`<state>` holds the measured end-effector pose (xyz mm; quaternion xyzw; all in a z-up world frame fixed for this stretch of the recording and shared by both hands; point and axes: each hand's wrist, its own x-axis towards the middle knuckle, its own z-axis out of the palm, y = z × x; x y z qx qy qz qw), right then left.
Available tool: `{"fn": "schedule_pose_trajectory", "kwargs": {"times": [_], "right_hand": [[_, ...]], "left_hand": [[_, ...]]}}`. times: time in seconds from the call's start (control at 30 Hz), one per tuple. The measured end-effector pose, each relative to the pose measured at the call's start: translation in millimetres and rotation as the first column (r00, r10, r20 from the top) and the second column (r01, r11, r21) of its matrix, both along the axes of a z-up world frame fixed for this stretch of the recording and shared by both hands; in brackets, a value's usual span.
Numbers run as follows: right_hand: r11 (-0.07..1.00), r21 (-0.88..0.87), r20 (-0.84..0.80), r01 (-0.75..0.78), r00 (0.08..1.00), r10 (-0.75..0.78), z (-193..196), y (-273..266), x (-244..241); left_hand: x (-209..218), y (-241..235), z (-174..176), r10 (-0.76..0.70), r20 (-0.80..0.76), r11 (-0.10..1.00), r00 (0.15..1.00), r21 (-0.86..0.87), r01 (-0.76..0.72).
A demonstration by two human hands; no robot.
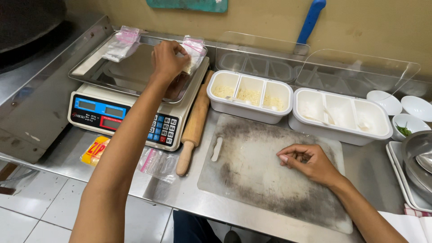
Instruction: The person scoops white powder into small plastic bags, weighs the bags on a digital scale, and seals the bags by hand.
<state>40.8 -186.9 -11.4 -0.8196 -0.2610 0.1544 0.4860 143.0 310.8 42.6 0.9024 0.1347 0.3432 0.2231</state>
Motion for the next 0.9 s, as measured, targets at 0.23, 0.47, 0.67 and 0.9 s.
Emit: {"fn": "schedule_pose_trajectory", "kwargs": {"times": [0.23, 0.47, 0.67, 0.9], "right_hand": [[1.0, -0.004, 0.007, -0.011, 1.0, 0.011, 0.1, 0.0, 0.0], [0.999, -0.023, -0.014, 0.023, 1.0, -0.023, -0.5, 0.7, 0.5], [0.996, -0.048, -0.04, 0.072, 0.996, -0.074, -3.6, 0.5, 1.6], [0.992, -0.042, -0.092, 0.118, 0.988, -0.121, -11.0, -3.8, 5.0]], "left_hand": [[-0.6, -1.9, 8.3, -0.052, -0.033, 0.937, 0.998, -0.347, 0.037], [1.6, 5.2, 15.0, -0.041, -0.036, 0.782, 0.999, -0.623, 0.01], [3.1, 21.7, 10.6, -0.196, 0.128, 0.686, 0.972, -0.69, 0.229], [-0.2, 33.7, -6.6, -0.189, 0.202, 0.678, 0.961, -0.682, 0.276]]}}
